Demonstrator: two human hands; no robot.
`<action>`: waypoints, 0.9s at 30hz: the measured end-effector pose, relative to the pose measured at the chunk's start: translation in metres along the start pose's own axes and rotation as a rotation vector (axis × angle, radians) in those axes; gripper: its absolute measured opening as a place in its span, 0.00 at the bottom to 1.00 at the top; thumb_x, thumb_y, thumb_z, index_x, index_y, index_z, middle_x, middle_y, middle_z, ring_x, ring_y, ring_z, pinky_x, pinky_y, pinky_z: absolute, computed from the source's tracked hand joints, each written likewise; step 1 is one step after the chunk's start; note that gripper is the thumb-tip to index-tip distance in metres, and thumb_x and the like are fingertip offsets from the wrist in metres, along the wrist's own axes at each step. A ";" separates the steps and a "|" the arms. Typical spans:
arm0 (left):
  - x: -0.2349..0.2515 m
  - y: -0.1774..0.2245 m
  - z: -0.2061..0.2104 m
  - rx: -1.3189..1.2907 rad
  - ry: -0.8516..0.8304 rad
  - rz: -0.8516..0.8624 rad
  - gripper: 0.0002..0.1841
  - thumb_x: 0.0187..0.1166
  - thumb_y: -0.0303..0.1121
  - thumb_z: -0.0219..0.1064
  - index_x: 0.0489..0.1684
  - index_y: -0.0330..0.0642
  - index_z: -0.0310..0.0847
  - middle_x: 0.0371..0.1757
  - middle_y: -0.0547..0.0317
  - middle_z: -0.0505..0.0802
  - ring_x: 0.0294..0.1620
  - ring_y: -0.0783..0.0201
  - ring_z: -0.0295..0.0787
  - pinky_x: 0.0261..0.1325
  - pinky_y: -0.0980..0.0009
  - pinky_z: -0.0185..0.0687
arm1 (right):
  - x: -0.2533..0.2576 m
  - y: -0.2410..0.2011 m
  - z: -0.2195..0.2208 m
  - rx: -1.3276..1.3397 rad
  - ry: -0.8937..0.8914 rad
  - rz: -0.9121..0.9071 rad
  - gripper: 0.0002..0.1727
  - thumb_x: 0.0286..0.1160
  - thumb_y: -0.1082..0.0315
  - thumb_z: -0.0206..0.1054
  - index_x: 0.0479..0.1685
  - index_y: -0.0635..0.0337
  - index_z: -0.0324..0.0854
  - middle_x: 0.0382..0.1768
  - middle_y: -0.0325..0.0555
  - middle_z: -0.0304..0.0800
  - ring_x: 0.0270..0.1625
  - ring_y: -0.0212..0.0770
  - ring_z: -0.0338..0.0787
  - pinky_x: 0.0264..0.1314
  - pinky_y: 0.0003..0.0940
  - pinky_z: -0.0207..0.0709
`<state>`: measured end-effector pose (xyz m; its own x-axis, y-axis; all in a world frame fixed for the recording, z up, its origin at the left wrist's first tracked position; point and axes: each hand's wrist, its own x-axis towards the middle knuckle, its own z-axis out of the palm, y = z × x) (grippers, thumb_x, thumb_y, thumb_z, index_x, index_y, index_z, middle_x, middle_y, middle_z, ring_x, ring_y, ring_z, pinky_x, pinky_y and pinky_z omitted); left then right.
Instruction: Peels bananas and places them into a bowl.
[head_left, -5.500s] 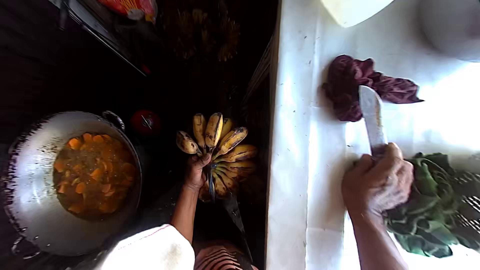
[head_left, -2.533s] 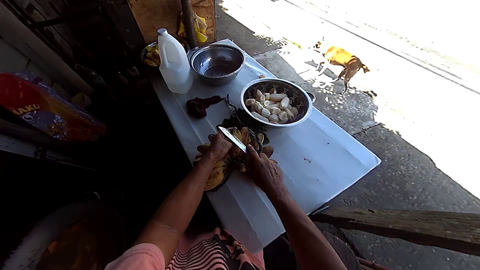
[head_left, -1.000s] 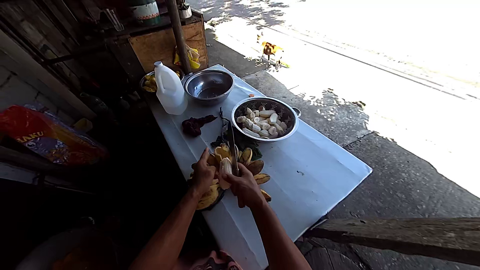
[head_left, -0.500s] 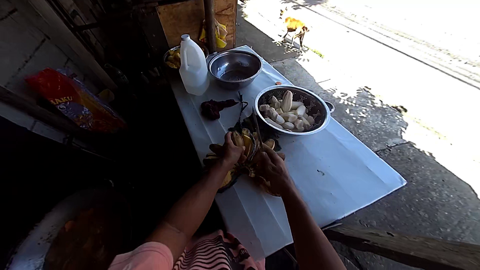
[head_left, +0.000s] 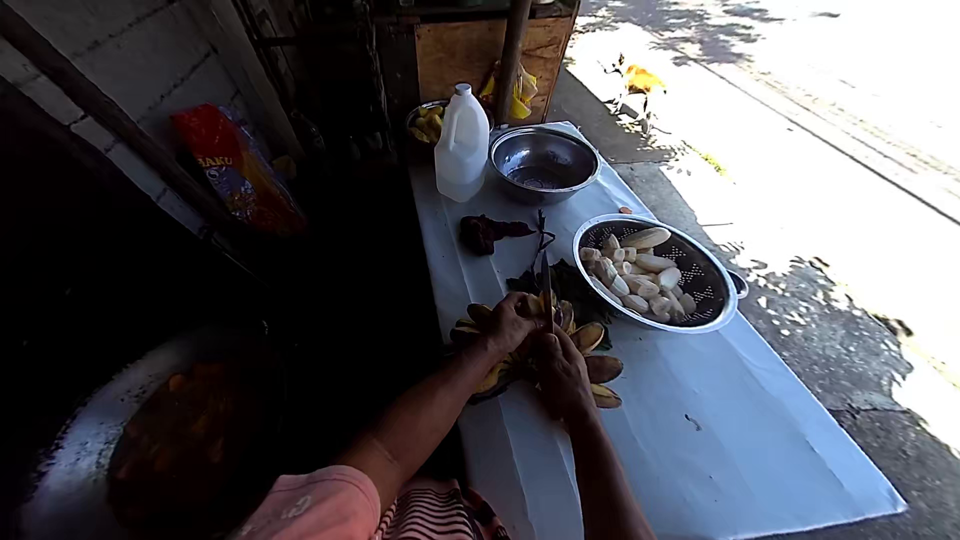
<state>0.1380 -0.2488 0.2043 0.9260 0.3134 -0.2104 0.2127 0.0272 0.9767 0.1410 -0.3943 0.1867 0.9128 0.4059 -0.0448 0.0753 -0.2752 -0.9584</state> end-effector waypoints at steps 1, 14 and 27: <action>0.000 0.005 -0.001 -0.020 -0.002 -0.020 0.32 0.71 0.28 0.79 0.76 0.36 0.71 0.59 0.39 0.88 0.48 0.55 0.90 0.51 0.59 0.89 | 0.001 0.005 0.005 0.138 0.015 0.007 0.25 0.95 0.57 0.44 0.80 0.60 0.72 0.39 0.43 0.87 0.29 0.33 0.84 0.32 0.32 0.82; -0.027 0.021 0.006 0.624 -0.103 0.149 0.32 0.68 0.28 0.72 0.78 0.37 0.71 0.69 0.40 0.86 0.70 0.45 0.85 0.70 0.45 0.80 | 0.005 0.006 0.010 0.715 0.159 0.233 0.23 0.97 0.52 0.36 0.35 0.53 0.68 0.11 0.35 0.72 0.08 0.30 0.69 0.09 0.25 0.68; -0.047 0.021 -0.029 0.284 -0.238 0.100 0.39 0.72 0.17 0.59 0.91 0.37 0.58 0.80 0.42 0.80 0.70 0.56 0.85 0.69 0.58 0.83 | -0.014 -0.004 0.009 -0.155 0.076 -0.038 0.48 0.61 0.64 0.81 0.88 0.58 0.63 0.61 0.60 0.89 0.57 0.52 0.92 0.61 0.57 0.83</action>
<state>0.0894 -0.2353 0.2364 0.9859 0.0708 -0.1513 0.1649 -0.2666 0.9496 0.1241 -0.3907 0.1887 0.9354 0.3532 0.0173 0.1656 -0.3943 -0.9039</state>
